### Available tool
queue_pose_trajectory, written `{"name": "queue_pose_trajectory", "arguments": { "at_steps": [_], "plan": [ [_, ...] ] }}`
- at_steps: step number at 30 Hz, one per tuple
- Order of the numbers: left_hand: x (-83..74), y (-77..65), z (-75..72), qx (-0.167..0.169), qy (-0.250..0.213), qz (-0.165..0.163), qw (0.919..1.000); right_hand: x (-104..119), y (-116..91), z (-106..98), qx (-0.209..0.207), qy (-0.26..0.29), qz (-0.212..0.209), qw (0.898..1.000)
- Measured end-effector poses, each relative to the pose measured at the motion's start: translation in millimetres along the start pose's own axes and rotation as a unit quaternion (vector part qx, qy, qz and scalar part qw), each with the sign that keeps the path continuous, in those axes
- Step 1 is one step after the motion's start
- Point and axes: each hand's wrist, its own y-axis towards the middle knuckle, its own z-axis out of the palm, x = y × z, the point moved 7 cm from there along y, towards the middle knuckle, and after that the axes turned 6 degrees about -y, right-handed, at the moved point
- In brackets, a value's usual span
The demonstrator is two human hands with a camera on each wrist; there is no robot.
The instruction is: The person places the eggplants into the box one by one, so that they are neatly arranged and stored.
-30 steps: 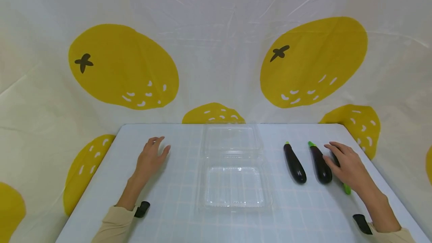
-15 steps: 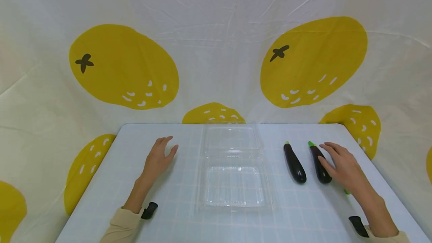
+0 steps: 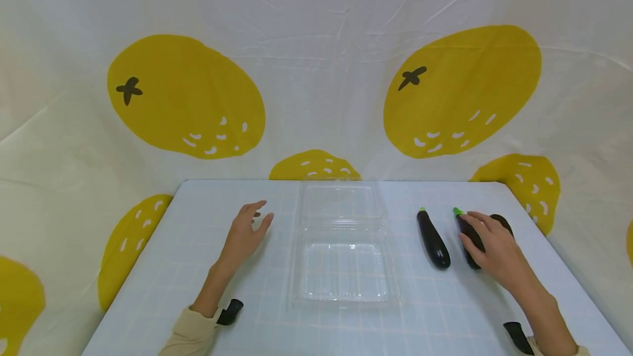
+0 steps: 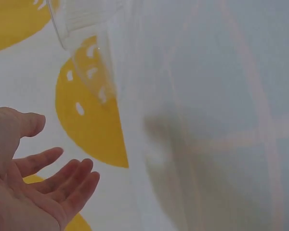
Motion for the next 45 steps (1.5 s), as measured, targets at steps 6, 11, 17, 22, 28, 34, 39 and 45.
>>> {"name": "queue_pose_trajectory", "arguments": {
  "at_steps": [6, 11, 17, 22, 28, 34, 39, 45],
  "plan": [
    [-8.8, -3.8, 9.3, 0.007, -0.026, 0.008, 0.9996, 11.8, -0.5, -1.7, -0.016, 0.009, -0.011, 1.0],
    [-14.6, -6.5, 13.8, 0.004, -0.037, 0.01, 0.9993, 18.0, -0.4, -0.7, -0.022, 0.011, -0.019, 1.0],
    [-19.4, -9.0, 17.0, 0.0, -0.045, 0.017, 0.9988, 24.8, -0.5, -0.5, -0.016, 0.011, -0.022, 1.0],
    [-24.3, -12.3, 18.0, -0.002, -0.063, 0.02, 0.9978, 31.7, 0.6, -1.2, -0.019, 0.013, -0.03, 0.999],
    [-26.0, -14.8, 21.8, -0.009, -0.076, 0.028, 0.9966, 39.1, 1.9, 1.4, -0.027, 0.02, -0.038, 0.999],
    [-26.0, -16.8, 29.1, -0.007, -0.082, 0.026, 0.9962, 45.3, 3.6, 4.1, -0.04, 0.031, -0.058, 0.997],
    [-27.0, -18.7, 35.4, -0.007, -0.089, 0.028, 0.9956, 50.2, 3.6, 5.0, -0.054, 0.03, -0.072, 0.995],
    [-27.8, -20.2, 42.6, -0.004, -0.089, 0.017, 0.9959, 54.1, 3.3, 11.2, -0.044, 0.037, -0.07, 0.996]
  ]
}}
